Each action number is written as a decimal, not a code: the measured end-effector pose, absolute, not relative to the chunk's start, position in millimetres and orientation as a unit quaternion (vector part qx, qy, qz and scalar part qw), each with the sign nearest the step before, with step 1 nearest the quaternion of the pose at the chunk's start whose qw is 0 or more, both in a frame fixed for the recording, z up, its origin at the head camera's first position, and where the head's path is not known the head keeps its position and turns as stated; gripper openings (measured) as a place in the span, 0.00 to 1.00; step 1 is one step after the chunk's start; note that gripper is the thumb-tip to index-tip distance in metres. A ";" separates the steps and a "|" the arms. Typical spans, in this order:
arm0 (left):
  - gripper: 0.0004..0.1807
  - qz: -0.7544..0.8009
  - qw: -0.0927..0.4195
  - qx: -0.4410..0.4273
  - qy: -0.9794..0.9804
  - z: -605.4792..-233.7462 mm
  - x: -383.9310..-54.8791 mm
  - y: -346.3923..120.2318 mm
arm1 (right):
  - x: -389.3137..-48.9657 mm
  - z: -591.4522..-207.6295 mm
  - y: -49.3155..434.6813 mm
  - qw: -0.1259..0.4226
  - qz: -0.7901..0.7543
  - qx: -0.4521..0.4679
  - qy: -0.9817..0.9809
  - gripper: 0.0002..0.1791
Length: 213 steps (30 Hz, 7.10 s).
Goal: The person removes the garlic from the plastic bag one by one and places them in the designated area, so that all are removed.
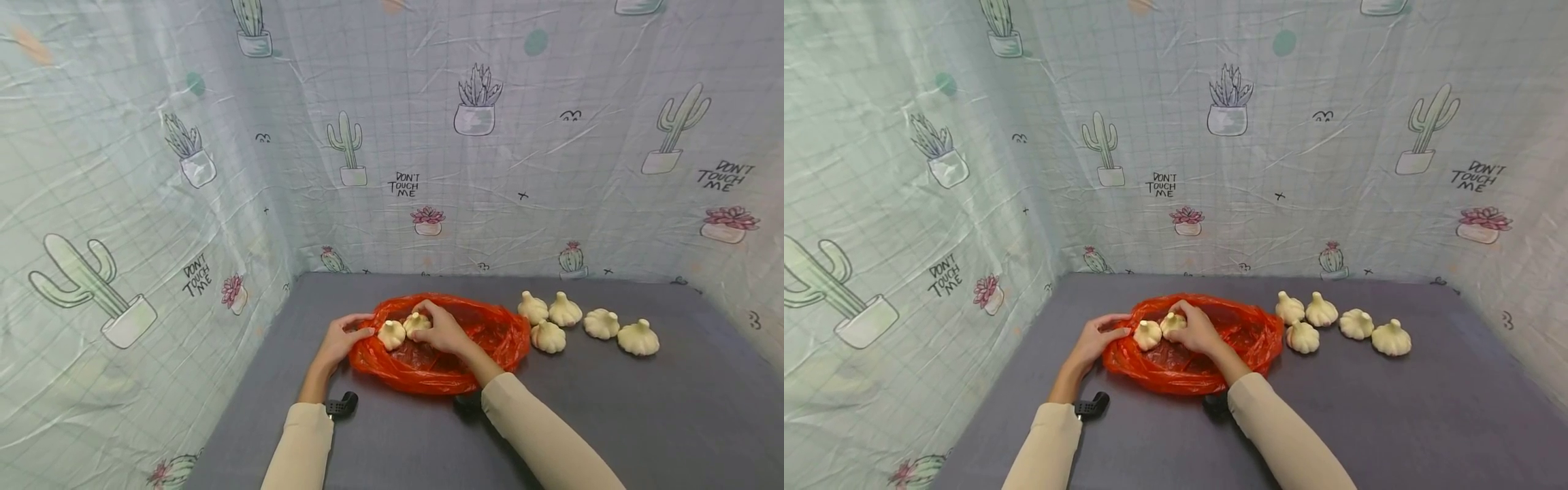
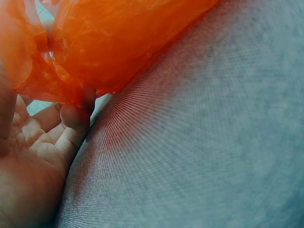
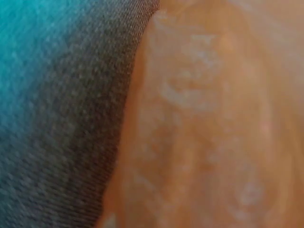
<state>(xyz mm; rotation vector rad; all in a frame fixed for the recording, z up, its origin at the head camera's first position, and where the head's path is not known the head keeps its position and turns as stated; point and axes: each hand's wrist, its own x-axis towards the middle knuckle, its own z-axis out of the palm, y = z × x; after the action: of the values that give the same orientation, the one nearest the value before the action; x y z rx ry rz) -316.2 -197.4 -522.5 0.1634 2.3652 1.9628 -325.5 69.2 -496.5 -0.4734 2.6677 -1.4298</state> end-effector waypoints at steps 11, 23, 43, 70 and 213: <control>0.22 0.633 0.030 0.052 0.772 -524.3 -317.9 -195.7 | -314.2 -489.7 75.3 0.029 -0.476 -0.155 0.865 0.21; 0.21 0.636 0.028 0.057 0.769 -523.7 -317.7 -198.1 | -291.4 -474.0 94.8 0.043 -0.490 -0.165 0.855 0.21; 0.21 0.633 0.030 0.049 0.772 -524.7 -318.0 -199.3 | -262.4 -454.1 142.4 0.021 -0.495 -0.175 0.851 0.24; 0.21 0.635 0.021 0.059 0.770 -527.7 -315.0 -196.6 | -228.2 -453.3 205.2 -0.032 -0.475 -0.191 0.859 0.21; 0.21 0.657 0.049 0.041 0.752 -524.7 -321.6 -200.8 | -243.6 -487.8 365.3 0.017 -0.384 -0.090 0.919 0.29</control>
<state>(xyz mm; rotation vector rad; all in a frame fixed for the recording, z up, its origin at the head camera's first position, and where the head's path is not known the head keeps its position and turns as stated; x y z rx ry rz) -321.6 -200.8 -524.7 0.1257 2.2903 2.0006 -243.6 365.3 -487.8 -0.2788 2.8558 -1.1945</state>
